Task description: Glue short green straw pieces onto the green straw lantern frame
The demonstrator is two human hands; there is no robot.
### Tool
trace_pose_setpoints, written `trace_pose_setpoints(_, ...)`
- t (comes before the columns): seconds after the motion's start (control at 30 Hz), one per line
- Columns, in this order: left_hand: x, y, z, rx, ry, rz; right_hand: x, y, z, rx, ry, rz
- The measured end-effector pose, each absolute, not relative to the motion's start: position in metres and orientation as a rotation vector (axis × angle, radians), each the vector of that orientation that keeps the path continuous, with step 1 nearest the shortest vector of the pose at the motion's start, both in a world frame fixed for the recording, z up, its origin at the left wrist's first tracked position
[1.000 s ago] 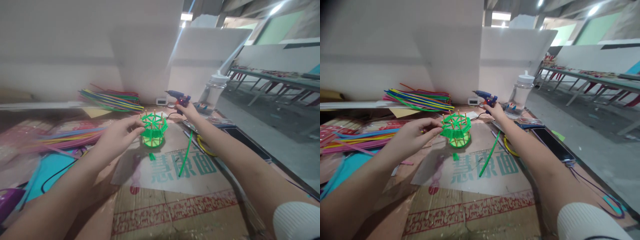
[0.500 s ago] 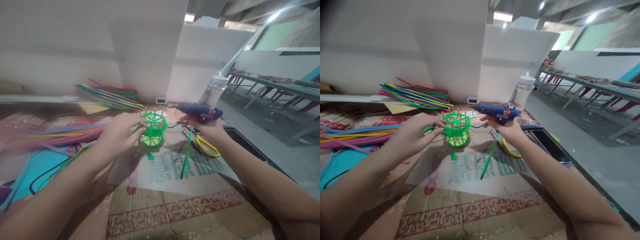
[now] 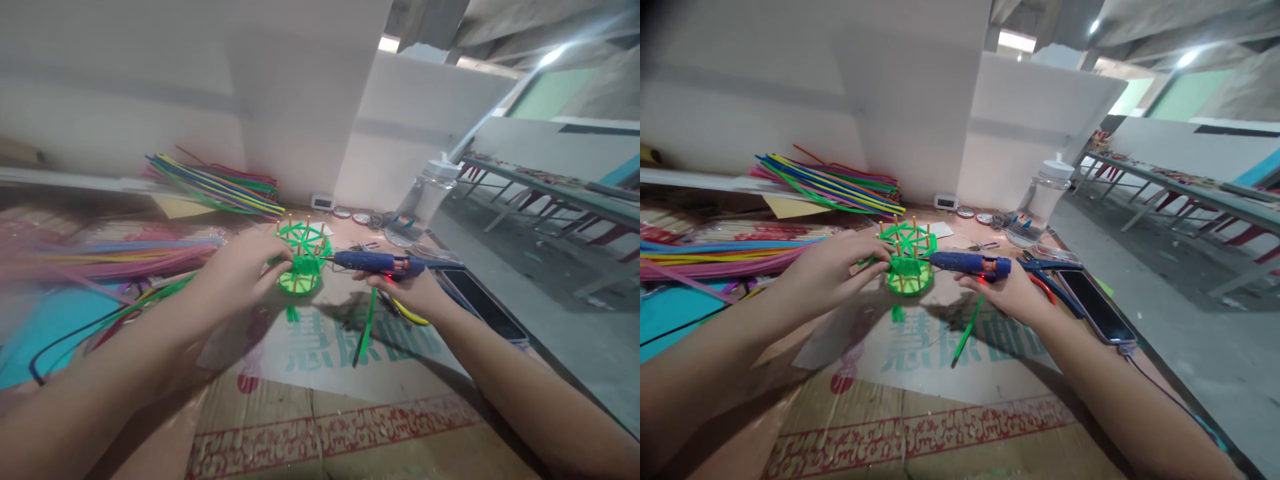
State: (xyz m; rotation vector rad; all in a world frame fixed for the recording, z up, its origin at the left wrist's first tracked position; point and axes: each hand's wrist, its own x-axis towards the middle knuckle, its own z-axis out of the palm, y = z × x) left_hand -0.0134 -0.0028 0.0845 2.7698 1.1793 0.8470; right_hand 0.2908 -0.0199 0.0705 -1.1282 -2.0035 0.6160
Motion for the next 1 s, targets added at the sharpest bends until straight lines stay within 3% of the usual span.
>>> trace_pose_setpoints(0.67, -0.015, 0.003, 0.081, 2.825, 1.199, 0.858, 0.286, -0.025, 0.058, -1.130, -1.869, 0.672)
trace_pose_setpoints(1.0, -0.016, 0.004, 0.081, 2.837, 1.199, 0.867, 0.284, -0.023, 0.054, -1.187, -1.953, 0.483)
